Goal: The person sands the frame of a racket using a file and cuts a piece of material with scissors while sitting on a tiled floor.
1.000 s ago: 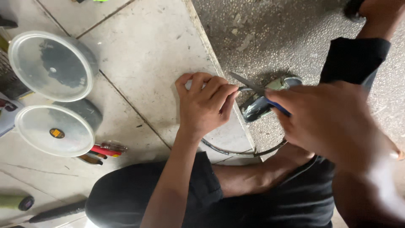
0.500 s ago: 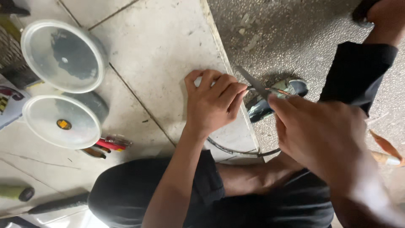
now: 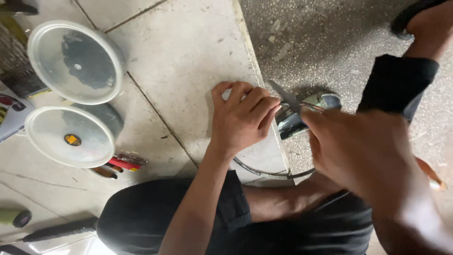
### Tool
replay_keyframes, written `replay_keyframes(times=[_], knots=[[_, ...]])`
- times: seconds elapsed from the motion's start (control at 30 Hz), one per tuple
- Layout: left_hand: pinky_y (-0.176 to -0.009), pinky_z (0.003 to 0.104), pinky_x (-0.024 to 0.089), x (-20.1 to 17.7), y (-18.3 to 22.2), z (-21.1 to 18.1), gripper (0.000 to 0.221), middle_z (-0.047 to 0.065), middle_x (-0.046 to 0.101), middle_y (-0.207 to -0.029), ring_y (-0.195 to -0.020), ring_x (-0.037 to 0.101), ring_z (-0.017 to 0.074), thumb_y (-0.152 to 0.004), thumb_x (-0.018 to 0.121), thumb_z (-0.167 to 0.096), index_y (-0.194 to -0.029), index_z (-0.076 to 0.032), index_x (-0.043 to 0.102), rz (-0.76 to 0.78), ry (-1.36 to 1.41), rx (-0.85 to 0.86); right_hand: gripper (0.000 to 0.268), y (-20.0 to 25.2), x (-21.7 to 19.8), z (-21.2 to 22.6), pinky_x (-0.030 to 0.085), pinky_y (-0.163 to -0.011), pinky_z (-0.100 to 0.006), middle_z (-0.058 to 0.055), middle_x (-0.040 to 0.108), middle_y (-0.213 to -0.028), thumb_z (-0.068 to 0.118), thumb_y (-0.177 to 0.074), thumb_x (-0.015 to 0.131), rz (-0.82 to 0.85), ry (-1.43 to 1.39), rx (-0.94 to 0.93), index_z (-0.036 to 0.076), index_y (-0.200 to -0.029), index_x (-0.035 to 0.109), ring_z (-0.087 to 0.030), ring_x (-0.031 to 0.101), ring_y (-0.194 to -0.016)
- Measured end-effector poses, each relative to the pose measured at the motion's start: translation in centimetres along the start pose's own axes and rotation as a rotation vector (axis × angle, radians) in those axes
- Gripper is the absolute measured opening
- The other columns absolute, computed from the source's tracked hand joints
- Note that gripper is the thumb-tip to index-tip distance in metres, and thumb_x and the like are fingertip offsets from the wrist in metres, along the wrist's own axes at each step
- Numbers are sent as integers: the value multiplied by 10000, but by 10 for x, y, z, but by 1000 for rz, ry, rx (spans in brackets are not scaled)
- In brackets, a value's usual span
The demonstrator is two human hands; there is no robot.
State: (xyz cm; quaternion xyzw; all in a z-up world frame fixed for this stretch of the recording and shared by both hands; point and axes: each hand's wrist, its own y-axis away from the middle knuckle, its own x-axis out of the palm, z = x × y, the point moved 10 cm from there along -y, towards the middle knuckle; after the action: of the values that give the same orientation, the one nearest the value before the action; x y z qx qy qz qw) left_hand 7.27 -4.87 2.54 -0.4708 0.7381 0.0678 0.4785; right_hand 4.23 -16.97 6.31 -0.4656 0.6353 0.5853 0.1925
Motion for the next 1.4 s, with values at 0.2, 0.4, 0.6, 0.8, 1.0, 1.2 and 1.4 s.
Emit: replay_keyframes(times=[0.2,0.4,0.6,0.8,1.0,1.2,1.4], knots=[[-917,425,349,0,1,2,114,-79,659,-916,-868,589,193,-907,767,-160,-914,-234,681,16,5,-9,120,-13,4,-9,457,-420,-458,129,661,-616,366,-944,553,119,-85,-2,355,-841,614,-283,720,-572],[-935,438,352,1,-2,7,83,-81,676,-910,-886,600,195,-928,760,-195,-911,-243,695,17,19,-29,109,-31,16,-8,544,-498,-372,168,736,-771,496,-932,502,414,-5,-65,468,-979,596,-235,784,-682],[-941,416,333,-2,-5,5,87,-84,671,-909,-871,594,184,-925,754,-180,-900,-232,689,4,2,-9,152,-26,33,-7,509,-533,-377,140,743,-793,387,-989,431,628,-64,-21,336,-977,574,-254,765,-758],[-937,410,334,-2,-6,3,102,-80,669,-896,-861,596,179,-925,754,-165,-889,-222,677,3,18,-5,136,-30,25,-11,525,-540,-358,118,715,-694,370,-976,499,549,-144,3,347,-934,626,-200,744,-721],[-931,408,337,-1,-4,-1,93,-79,676,-883,-857,603,173,-920,756,-170,-900,-224,683,-9,14,2,147,-23,33,-16,584,-590,-393,153,760,-834,442,-973,509,525,-145,24,425,-1050,632,-212,777,-814],[-925,419,335,1,-4,-1,118,-94,652,-887,-857,591,179,-897,760,-168,-889,-240,665,-1,-5,-6,146,-17,19,-15,564,-463,-425,182,753,-857,449,-943,544,133,-105,-24,423,-1044,646,-211,785,-677],[-906,416,343,-4,-3,-3,107,-77,641,-875,-821,589,181,-936,731,-169,-900,-233,653,-16,3,2,216,-2,15,-18,535,-404,-414,166,714,-673,487,-858,628,41,-63,-29,486,-1071,659,-186,750,-567]])
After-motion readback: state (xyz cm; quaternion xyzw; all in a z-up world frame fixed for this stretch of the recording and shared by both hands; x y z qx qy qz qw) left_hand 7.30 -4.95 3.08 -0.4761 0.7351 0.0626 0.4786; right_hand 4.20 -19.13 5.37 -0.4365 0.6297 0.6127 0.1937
